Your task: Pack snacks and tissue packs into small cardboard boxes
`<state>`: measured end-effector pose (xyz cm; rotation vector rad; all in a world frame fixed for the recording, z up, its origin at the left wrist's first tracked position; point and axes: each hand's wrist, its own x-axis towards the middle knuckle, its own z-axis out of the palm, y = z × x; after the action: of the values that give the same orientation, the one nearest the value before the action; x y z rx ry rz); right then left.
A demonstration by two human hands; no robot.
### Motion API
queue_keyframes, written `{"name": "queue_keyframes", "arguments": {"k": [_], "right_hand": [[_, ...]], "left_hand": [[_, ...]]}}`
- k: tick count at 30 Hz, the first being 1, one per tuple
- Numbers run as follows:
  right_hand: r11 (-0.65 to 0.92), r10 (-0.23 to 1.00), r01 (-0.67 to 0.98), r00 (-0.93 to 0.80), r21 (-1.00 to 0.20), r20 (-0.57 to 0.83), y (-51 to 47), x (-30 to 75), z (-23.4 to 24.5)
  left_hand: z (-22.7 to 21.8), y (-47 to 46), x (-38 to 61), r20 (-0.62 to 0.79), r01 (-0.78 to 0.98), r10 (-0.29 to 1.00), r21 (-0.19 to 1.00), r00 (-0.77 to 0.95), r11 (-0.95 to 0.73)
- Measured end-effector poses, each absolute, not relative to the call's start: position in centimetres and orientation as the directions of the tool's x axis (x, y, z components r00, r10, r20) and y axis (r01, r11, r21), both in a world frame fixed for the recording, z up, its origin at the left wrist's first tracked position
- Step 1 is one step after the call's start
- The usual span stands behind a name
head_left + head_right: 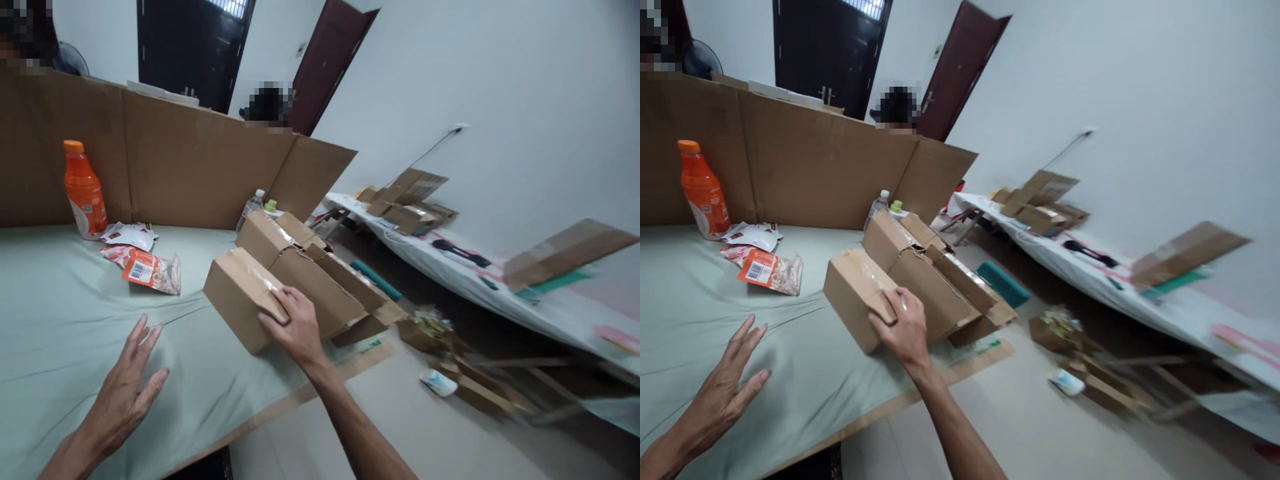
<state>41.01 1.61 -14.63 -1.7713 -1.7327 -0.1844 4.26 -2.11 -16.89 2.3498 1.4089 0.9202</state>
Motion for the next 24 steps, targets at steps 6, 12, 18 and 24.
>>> {"name": "queue_keyframes", "arguments": {"k": [6,12,18,24], "right_hand": [[-0.283,0.838,0.906,0.394,-0.315,0.378,16.4,37.7,-11.7],[-0.235,0.823,0.928,0.348,-0.289,0.450,17.1,36.8,-12.1],[0.097,0.974,0.853,0.025,-0.513,0.226,12.4,32.7,-21.5],[0.224,0.972,0.717,-0.118,-0.661,0.202,18.3,22.6,-23.9]], "left_hand": [[-24.4,-2.7,2.2,0.469,0.725,0.782,0.354,0.410,-0.591],[-26.2,-4.4,2.1,0.500,0.687,0.687,0.224,0.528,-0.691],[-21.3,-6.0,4.0,0.081,0.734,0.812,0.384,0.578,-0.561],[-16.6,-7.4,0.0,-0.053,0.605,0.724,0.594,0.688,-0.531]]}}
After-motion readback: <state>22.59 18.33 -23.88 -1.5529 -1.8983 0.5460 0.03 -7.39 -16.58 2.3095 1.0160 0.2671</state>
